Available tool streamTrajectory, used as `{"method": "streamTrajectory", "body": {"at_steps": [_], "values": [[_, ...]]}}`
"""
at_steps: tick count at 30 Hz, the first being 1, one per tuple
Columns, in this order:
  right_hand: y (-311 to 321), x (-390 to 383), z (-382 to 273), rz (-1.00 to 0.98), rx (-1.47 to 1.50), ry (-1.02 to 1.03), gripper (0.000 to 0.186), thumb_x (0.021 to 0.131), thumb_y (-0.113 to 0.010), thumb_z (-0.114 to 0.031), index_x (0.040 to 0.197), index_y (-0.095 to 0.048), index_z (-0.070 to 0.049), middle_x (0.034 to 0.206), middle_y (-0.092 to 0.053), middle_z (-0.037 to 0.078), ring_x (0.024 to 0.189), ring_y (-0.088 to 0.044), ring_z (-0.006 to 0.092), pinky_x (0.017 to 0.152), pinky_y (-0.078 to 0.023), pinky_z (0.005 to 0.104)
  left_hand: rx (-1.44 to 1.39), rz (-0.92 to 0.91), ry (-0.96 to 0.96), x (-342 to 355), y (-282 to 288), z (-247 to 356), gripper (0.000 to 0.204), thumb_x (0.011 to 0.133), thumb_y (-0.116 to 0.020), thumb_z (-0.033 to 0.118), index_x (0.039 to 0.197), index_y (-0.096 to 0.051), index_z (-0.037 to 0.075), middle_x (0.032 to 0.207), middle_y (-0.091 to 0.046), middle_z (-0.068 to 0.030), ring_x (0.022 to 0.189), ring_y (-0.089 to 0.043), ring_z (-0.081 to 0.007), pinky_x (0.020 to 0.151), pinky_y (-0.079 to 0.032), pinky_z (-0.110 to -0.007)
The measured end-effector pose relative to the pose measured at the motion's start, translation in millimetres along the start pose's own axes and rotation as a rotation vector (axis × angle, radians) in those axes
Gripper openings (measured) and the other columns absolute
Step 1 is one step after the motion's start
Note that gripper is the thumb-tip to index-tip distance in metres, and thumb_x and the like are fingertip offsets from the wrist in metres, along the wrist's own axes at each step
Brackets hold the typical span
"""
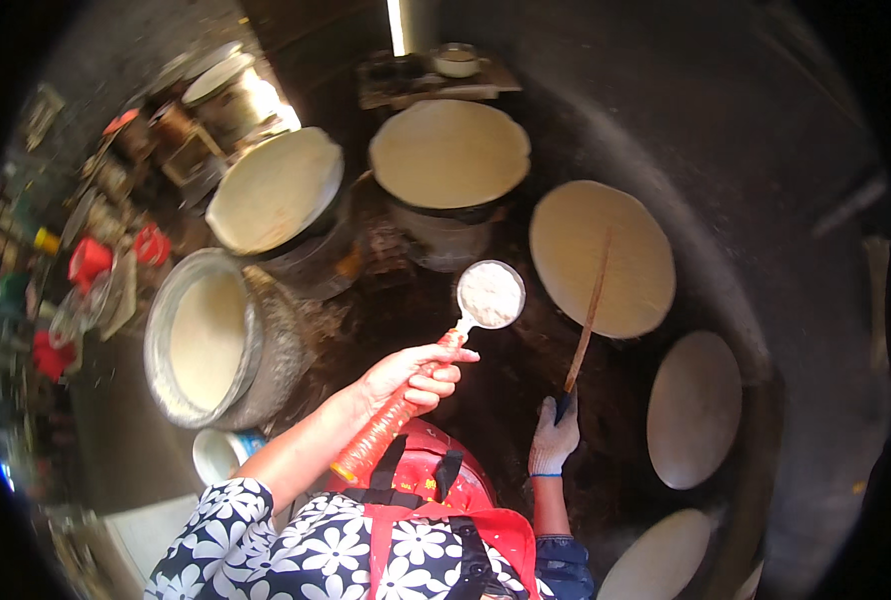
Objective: The person ladles batter onto multiple hot griddles, spreads it into thin circles with a wooden tool, and flips the crepes to cook both sides. Finished crepes are stacked on a nearby surface.
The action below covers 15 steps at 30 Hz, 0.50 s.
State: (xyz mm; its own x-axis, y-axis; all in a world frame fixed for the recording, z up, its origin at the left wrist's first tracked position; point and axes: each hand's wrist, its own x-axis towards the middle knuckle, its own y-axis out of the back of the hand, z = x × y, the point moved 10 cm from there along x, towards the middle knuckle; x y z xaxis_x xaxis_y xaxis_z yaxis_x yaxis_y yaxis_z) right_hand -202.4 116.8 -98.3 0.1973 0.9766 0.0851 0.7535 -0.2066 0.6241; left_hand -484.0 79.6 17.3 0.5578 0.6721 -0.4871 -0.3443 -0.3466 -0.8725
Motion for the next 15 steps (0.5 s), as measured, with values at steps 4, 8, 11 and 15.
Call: {"method": "streamTrajectory", "body": {"at_steps": [4,8,11,15], "values": [[-66.9,-0.9,-25.5,-0.193,0.231,-0.023,0.054,0.098,-0.07,-0.011,0.146,-0.054,0.009,0.103,-0.071,0.007,0.086,-0.066,0.012,0.081,-0.055,0.0277,-0.199,0.024,-0.191,-58.8,31.7,17.9,0.033,0.108,-0.057,0.017,0.133,-0.052,-0.004,0.073,-0.039,0.0018,0.05,-0.035,-0.0021,0.037,-0.032,-0.017],[-120.6,-8.4,-45.9,-0.286,0.459,-0.098,0.052,0.097,-0.07,-0.009,0.143,-0.055,0.01,0.099,-0.069,0.005,0.084,-0.064,0.0115,0.079,-0.054,0.0273,-0.307,0.016,-0.335,-115.6,57.1,36.0,0.033,0.109,-0.053,0.013,0.135,-0.05,-0.006,0.07,-0.039,0.0006,0.048,-0.036,-0.0045,0.035,-0.032,-0.019],[-152.8,2.9,-82.4,-0.324,0.485,-0.058,0.049,0.095,-0.072,-0.01,0.137,-0.058,0.011,0.095,-0.067,0.004,0.083,-0.062,0.0108,0.079,-0.052,0.026,-0.429,-0.054,-0.404,-152.2,72.6,49.8,0.034,0.109,-0.051,0.012,0.136,-0.05,-0.009,0.073,-0.042,-0.0016,0.049,-0.038,-0.0057,0.035,-0.033,-0.02],[-197.8,22.8,-164.5,-0.338,0.48,-0.004,0.05,0.094,-0.073,-0.013,0.136,-0.059,0.01,0.092,-0.067,0.003,0.083,-0.061,0.0095,0.078,-0.051,0.0258,-0.466,-0.124,-0.488,-194.9,95.3,85.3,0.037,0.11,-0.048,0.012,0.139,-0.05,-0.01,0.076,-0.044,-0.0032,0.049,-0.04,-0.0065,0.036,-0.035,-0.02]]}}
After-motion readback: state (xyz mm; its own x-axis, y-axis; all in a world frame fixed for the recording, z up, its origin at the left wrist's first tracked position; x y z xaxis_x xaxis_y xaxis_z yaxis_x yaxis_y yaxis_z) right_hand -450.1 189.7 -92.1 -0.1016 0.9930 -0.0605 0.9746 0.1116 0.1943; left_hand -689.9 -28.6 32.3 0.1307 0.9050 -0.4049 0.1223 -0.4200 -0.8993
